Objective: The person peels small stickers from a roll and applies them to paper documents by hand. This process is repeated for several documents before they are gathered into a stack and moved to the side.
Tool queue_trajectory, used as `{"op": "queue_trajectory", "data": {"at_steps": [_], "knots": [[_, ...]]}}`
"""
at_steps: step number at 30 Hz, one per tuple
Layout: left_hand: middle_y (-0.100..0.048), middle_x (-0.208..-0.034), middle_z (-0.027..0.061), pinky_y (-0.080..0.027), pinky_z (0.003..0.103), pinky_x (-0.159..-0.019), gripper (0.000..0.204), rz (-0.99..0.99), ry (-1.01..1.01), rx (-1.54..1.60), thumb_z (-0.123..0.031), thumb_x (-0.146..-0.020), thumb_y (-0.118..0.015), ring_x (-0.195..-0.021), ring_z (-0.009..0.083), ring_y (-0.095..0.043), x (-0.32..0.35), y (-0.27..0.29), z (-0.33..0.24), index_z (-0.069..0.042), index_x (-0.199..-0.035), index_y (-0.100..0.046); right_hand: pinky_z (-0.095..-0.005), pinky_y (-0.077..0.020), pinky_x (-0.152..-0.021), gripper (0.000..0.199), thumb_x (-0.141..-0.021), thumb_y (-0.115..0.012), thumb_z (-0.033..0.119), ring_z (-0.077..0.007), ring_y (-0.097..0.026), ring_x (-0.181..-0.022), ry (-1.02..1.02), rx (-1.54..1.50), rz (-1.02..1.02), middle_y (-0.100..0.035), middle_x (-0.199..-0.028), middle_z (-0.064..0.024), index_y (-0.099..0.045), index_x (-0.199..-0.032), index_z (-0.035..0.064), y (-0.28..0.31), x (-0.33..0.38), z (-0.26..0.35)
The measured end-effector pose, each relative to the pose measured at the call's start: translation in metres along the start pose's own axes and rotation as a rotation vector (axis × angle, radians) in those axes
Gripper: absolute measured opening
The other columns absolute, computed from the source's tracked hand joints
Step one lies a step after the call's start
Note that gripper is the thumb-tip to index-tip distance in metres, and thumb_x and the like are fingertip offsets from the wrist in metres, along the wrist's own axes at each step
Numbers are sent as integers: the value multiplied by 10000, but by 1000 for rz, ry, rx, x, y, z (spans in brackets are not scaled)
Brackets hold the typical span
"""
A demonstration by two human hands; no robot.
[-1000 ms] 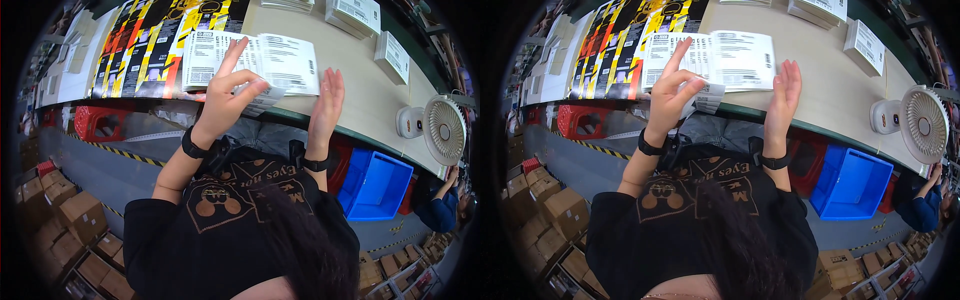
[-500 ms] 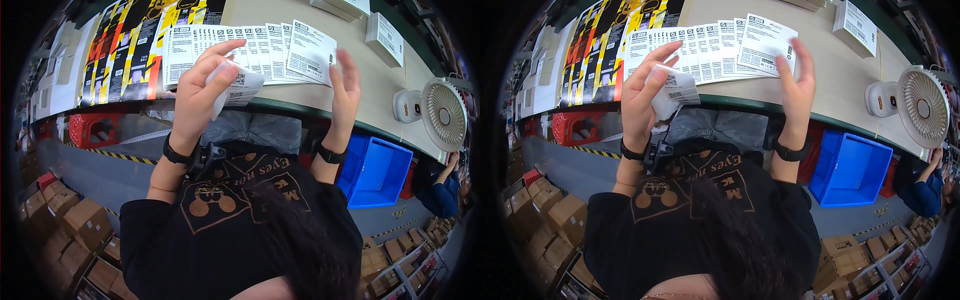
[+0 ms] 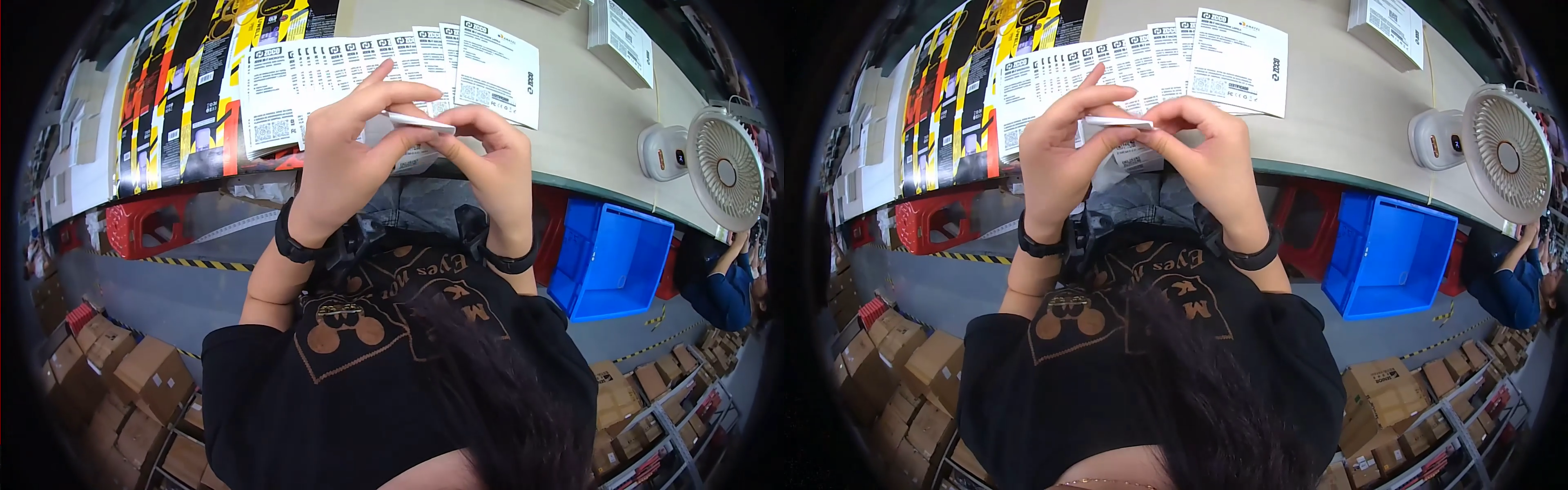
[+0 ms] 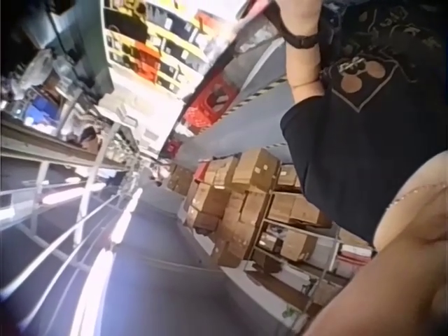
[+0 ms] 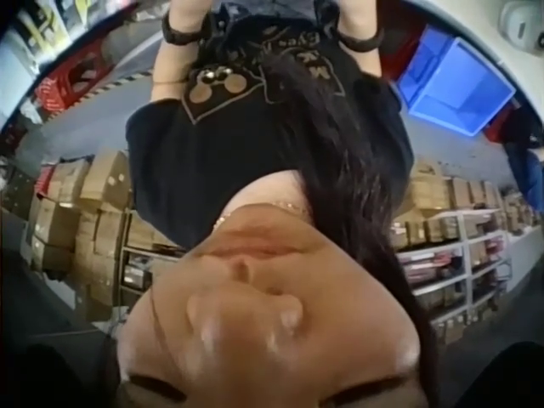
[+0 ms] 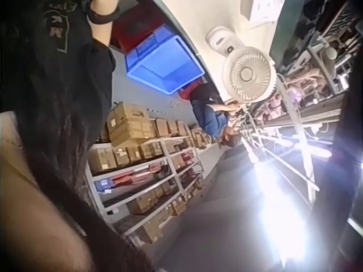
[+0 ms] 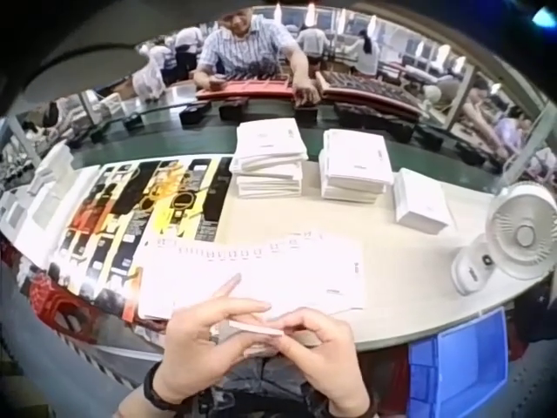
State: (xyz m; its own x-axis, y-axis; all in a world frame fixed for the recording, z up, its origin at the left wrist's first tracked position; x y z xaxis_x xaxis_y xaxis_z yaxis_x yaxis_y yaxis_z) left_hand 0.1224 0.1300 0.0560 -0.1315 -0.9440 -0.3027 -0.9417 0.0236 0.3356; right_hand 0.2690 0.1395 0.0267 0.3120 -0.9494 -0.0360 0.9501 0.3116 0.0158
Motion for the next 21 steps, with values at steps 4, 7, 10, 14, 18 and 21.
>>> {"op": "queue_trajectory", "data": {"at_steps": [4, 7, 10, 14, 18, 21], "knots": [[-646, -705, 45, -478, 328, -777, 181, -101, -183, -95, -66, -697, -706, -575, 139, -593, -3, 0, 0, -19, -864, -657, -215, -441, -736, 79, -786, -625, -31, -115, -560, -816, 83, -251, -186, -601, -912, -67, -601, -860, -36, 2, 0, 4], [-640, -696, 58, -469, 242, -588, 190, -111, -1, -60, -111, -687, -735, -552, 117, -567, -1, -1, 4, 5, -814, -657, -233, -439, -769, 96, -790, -623, -28, -125, -558, -851, 137, -189, -161, -595, -952, -79, -598, -882, -33, 8, -1, -1], [-633, -682, 58, -420, 204, -516, 206, -5, 105, -70, -133, -690, -745, -542, 90, -542, 0, -2, 13, 17, -797, -655, -251, -437, -801, 109, -794, -621, -23, -135, -557, -875, 185, -135, -175, -592, -975, -87, -596, -900, -31, 17, -2, -3], [-620, -657, 44, -386, 176, -484, 223, 71, 241, 20, -156, -696, -753, -540, 55, -511, 1, -7, 13, 24, -783, -655, -278, -433, -843, 162, -801, -618, -15, -152, -560, -899, 212, -178, -308, -594, -975, -96, -579, -958, -30, 26, -3, -7], [-610, -635, 26, -379, 172, -483, 209, 24, 288, 146, -158, -709, -747, -545, 34, -496, 3, -6, 17, 19, -778, -659, -298, -439, -856, 314, -806, -607, -19, -173, -570, -917, 184, -420, -472, -594, -954, -112, -510, -1105, -20, 33, -5, -8], [-608, -637, 21, -384, 179, -489, 195, -27, 299, 182, -147, -713, -741, -552, 38, -499, 4, -5, 19, 18, -774, -659, -298, -454, -845, 452, -803, -599, -38, -182, -582, -918, 176, -544, -472, -596, -938, -127, -433, -1223, -11, 32, -6, -4]]}}
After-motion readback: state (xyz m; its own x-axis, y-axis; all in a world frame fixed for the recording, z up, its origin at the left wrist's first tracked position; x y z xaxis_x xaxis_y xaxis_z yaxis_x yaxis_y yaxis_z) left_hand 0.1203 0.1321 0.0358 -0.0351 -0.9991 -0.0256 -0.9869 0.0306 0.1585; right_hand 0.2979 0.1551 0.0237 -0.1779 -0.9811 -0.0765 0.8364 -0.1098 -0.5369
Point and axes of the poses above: each hand's wrist, its own x-axis away from the middle knuckle, its own y-axis out of the back of the hand, z = x × y, the point moved 4 cm from there along -x, towards the middle knuckle
